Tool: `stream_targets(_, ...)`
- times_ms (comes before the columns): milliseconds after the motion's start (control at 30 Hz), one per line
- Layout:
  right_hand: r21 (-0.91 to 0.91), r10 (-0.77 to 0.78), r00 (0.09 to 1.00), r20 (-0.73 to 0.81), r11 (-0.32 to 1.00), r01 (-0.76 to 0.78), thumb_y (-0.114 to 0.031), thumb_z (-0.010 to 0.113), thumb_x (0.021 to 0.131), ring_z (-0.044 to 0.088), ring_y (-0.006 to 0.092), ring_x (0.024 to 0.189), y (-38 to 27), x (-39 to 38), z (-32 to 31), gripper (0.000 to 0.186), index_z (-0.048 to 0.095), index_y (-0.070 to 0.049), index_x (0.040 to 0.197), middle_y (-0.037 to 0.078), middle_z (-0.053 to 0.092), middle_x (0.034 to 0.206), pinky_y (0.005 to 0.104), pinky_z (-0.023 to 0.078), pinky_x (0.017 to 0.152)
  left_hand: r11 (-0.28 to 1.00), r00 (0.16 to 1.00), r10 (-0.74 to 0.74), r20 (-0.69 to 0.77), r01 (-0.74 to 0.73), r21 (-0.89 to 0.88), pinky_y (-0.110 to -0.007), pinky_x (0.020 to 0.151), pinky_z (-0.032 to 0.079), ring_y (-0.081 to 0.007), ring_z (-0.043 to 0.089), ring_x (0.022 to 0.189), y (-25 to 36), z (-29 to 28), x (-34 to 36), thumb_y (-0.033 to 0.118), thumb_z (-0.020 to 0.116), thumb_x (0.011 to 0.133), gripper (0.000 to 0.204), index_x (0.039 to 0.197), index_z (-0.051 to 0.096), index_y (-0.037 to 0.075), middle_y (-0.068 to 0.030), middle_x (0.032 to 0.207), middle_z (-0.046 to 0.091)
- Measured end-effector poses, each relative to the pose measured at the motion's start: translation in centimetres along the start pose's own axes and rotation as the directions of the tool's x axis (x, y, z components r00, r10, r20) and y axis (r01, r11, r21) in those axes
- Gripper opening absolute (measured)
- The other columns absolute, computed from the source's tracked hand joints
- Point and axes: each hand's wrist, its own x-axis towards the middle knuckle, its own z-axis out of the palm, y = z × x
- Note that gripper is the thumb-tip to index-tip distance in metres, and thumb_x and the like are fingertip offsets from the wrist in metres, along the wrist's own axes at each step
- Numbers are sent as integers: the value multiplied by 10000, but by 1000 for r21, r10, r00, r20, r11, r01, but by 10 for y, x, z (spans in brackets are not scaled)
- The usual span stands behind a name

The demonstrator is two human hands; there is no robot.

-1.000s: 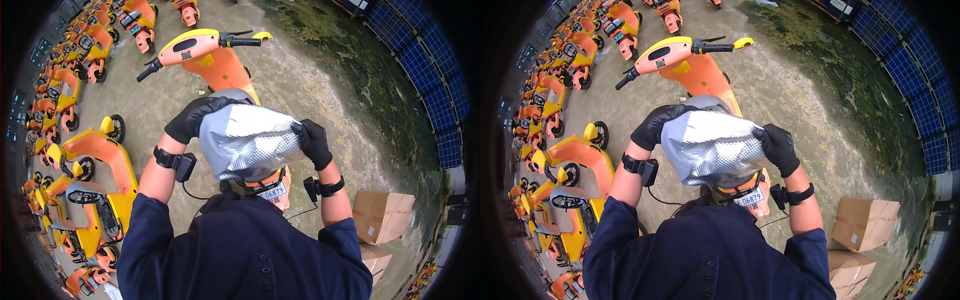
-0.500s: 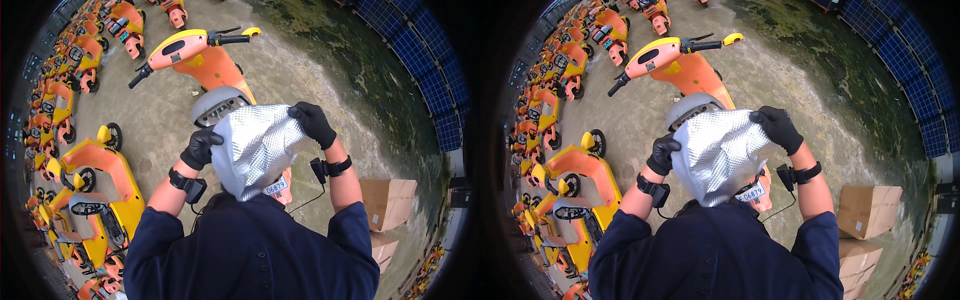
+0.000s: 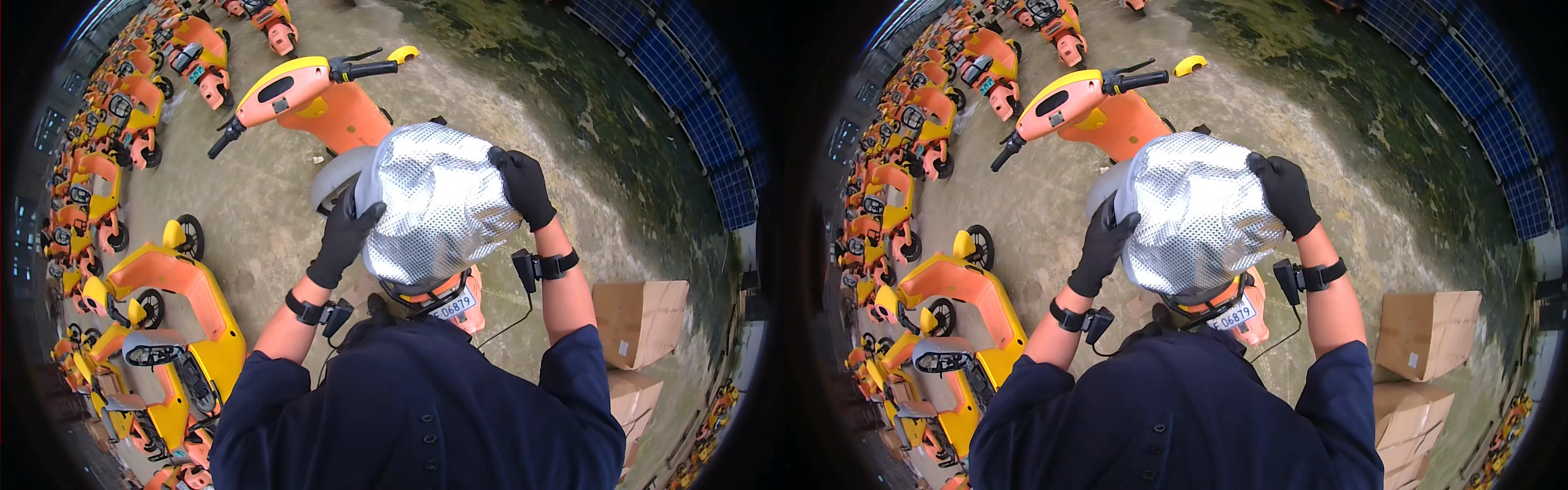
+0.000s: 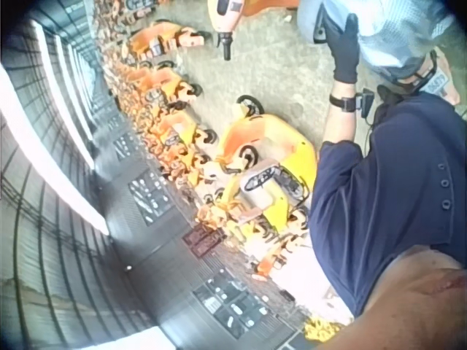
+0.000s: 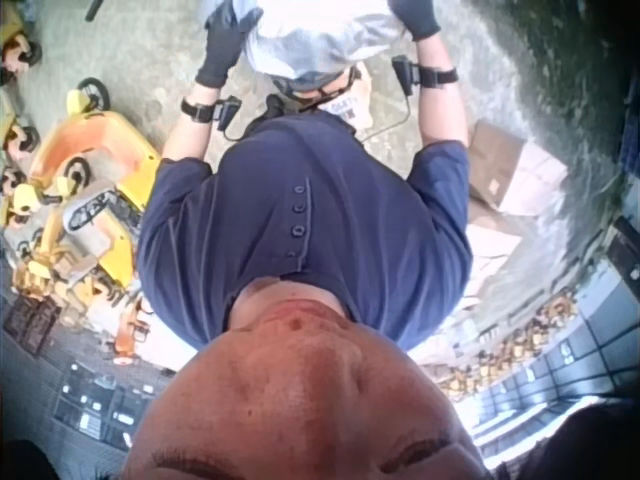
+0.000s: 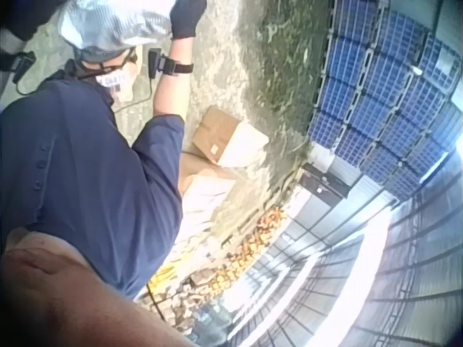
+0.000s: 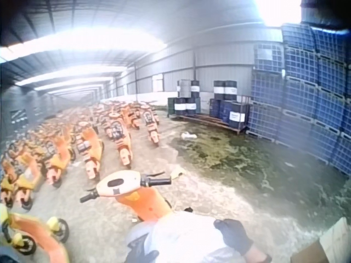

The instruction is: The person removes a plastic cover from a scooter, disconnects internal wiring, and fits a reflective silver thermal cover over the dashboard and handlebars.

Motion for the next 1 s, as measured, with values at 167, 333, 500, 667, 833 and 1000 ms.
stream_targets(167, -12, 56, 996, -74, 998, -57, -329, 575, 826, 420, 149, 527, 2, -7, -1, 379, 572, 25, 691, 113, 497, 548, 311, 376, 541, 887, 929, 227, -293, -73, 456, -347, 930, 356, -273, 449, 1128, 5, 14, 4, 170, 630, 789, 578, 1255, 359, -40, -206, 1237, 442)
stream_targets(333, -90, 62, 996, -71, 994, -68, -326, 578, 826, 414, 143, 524, -4, -18, -10, 365, 580, 16, 699, 105, 491, 541, 306, 375, 533, 797, 943, 282, -180, -126, 591, -326, 790, 445, -238, 599, 886, -6, 0, 8, 162, 567, 820, 298, 1058, 558, -18, -178, 931, 618)
stream_targets(500, 21, 25, 993, -114, 1000, -23, -278, 600, 818, 413, 94, 537, 8, -27, -12, 309, 594, 14, 716, 51, 497, 538, 267, 376, 529, 998, 997, -27, -66, 30, 60, -220, 573, 346, -58, 373, 617, 39, -17, 10, 248, 519, 884, 278, 744, 555, 11, 46, 658, 472)
stream_targets(667, 125, 115, 993, -33, 986, -110, -256, 586, 836, 384, 65, 537, 2, -21, -21, 325, 580, 28, 678, -5, 465, 539, 249, 349, 504, 999, 1000, -8, 6, 8, -46, -229, 655, 353, -67, 400, 733, 27, -20, 16, 261, 534, 875, 251, 863, 514, 12, 21, 810, 495)
stream_targets(833, 93, 101, 974, -202, 992, -83, -268, 588, 838, 358, 70, 517, 0, -15, -29, 369, 535, 14, 606, -18, 442, 518, 261, 329, 488, 981, 996, -81, -45, 87, 172, -275, 862, 387, -121, 499, 966, 1, -8, 20, 152, 594, 822, 365, 1137, 511, -12, -41, 1071, 555)
stream_targets(1000, 42, 157, 971, -179, 988, -152, -304, 595, 832, 374, 70, 516, 7, -15, -31, 391, 559, 15, 609, -7, 455, 505, 260, 332, 490, 939, 1000, 5, -2, -5, -345, -249, 763, 431, -98, 539, 833, -37, -37, 16, 162, 497, 897, 166, 937, 574, 21, -25, 950, 594)
